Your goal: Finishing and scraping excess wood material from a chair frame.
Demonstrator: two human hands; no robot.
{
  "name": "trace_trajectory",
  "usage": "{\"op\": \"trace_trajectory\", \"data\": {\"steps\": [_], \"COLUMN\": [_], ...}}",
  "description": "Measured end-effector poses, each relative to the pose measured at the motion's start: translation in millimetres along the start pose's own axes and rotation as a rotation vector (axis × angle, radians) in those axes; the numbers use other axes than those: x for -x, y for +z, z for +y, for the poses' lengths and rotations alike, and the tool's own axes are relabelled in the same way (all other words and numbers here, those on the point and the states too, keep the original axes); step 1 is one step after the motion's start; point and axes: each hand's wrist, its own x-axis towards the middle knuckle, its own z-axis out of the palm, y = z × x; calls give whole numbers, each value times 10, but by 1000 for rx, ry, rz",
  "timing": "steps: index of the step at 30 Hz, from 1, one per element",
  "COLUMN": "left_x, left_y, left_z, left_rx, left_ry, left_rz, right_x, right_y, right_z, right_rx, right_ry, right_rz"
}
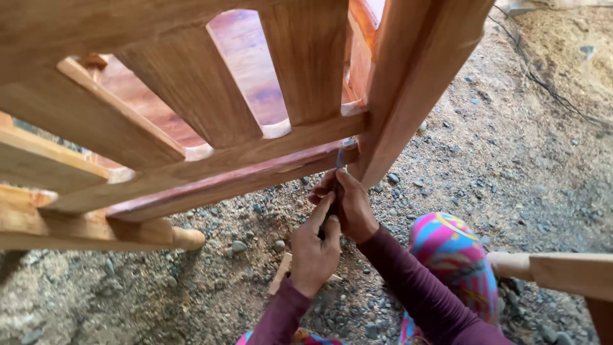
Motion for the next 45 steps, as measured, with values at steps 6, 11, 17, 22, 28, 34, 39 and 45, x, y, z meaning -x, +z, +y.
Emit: {"op": "trace_trajectory", "data": {"steps": [6, 11, 17, 22, 28, 34, 39, 45], "left_x": [111, 108, 96, 72, 38, 52, 38, 45], "left_y": [382, 553, 606, 649, 611, 714, 695, 681], "left_z": [79, 121, 180, 114, 363, 292, 354, 381], "left_rx": [79, -13, 154, 177, 187, 91, 129, 31], "left_ry": [-6, 155, -161, -19, -264, -60, -161, -163], "left_rz": [155, 260, 202, 245, 163, 246, 227, 214], "right_x": [-24, 34, 44, 75, -49, -85, -50, -167], "right_y": [-261, -277, -280, -136, -300, -274, -239, -333], "right_z": [-38, -173, -243, -402, -344, -388, -400, -341], "right_rx": [14, 116, 81, 37, -306, -185, -143, -174], "right_ry": [-41, -34, -38, 54, 119, 120, 123, 137], "right_rz": [-21, 1, -64, 26, -249, -182, -143, -175]}}
